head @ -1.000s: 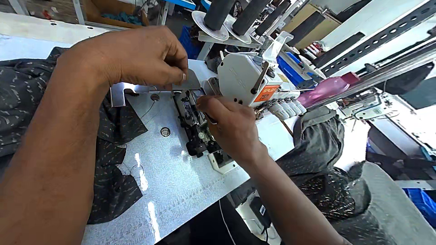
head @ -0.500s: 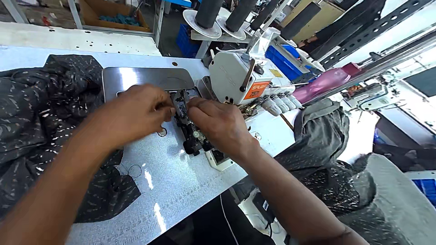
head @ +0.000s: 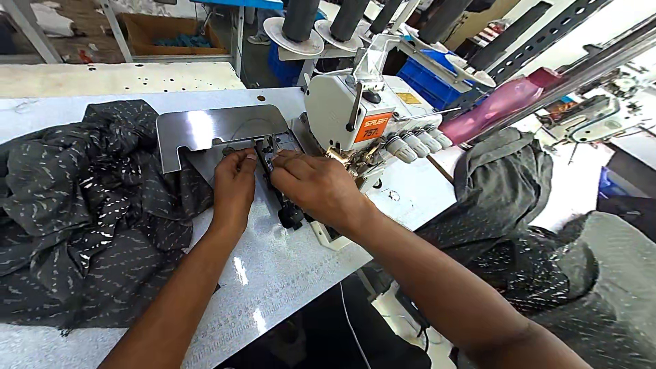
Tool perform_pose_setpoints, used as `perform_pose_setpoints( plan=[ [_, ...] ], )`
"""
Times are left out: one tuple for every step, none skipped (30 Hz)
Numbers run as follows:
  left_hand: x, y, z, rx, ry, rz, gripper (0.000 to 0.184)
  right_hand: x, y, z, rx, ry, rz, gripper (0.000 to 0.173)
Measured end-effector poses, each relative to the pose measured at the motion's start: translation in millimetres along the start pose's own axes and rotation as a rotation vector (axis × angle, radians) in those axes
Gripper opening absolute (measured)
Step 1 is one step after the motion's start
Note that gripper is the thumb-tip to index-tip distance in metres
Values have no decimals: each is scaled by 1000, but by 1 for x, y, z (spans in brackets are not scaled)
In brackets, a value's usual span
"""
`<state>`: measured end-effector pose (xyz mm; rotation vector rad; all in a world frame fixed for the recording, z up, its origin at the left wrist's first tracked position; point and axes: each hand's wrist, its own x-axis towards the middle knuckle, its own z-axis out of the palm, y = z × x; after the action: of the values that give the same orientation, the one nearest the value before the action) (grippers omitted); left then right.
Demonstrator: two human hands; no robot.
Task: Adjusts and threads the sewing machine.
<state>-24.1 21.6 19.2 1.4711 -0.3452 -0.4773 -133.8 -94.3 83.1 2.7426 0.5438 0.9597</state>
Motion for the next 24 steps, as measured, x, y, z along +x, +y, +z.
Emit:
perform_pose_setpoints(
  plan=[
    [3,-1,4,-11,17,-1,25,0,0,0,-1,0,0,15],
    [5,0,7,-28,28,-2,25,0,0,0,0,-1,-2,15],
    [6,0,10,-51,36,3,24,-1,0,0,2,2,-10,16],
    [7,1,12,-76,39,8,25,-1,0,0,3,4,-21,16],
    [8,0,13,-103,43,11,24,-2,-1,-1,-1,6,-29,16],
    [8,-1,15,-132,53,15,23,-2,-1,-1,-4,9,-33,16],
    [9,-3,15,-154,57,19,23,-3,-1,-1,-2,17,-34,16],
    [9,-4,14,-161,55,19,23,-4,-2,-1,-4,24,-33,16],
    [10,-6,14,-157,53,18,23,-4,-2,-1,-3,24,-27,16],
    [11,-8,13,-146,51,16,24,-4,-2,0,3,20,-17,16],
    [11,-8,12,-133,43,13,24,-4,-2,0,11,15,-3,16],
    [12,-7,11,-122,36,17,24,-3,-1,1,19,16,9,16],
    [13,-7,11,-117,30,32,23,-2,-1,2,20,18,18,16],
    [14,-7,11,-111,21,52,22,-2,-1,3,15,23,26,16],
    [15,-8,10,-110,14,68,21,-1,-1,3,14,28,31,15],
    [16,-8,10,-109,7,75,20,-1,-1,3,14,30,34,16],
    [17,-9,9,-106,-1,76,21,-1,-1,3,13,30,36,16],
    [17,-10,9,-107,-7,72,21,-1,0,3,6,27,37,16],
    [18,-10,9,-110,-11,68,21,-1,0,3,2,21,36,16],
    [18,-10,9,-116,-13,67,21,-1,0,3,-4,11,37,16],
    [18,-10,9,-123,-11,72,21,0,1,4,-8,3,35,15],
    [18,-10,9,-133,-14,79,20,0,1,4,-12,-4,32,15],
    [19,-11,9,-141,-18,87,20,1,1,5,-17,-7,28,15],
    [19,-12,9,-143,-22,97,19,1,1,5,-23,-11,23,15]
  ],
)
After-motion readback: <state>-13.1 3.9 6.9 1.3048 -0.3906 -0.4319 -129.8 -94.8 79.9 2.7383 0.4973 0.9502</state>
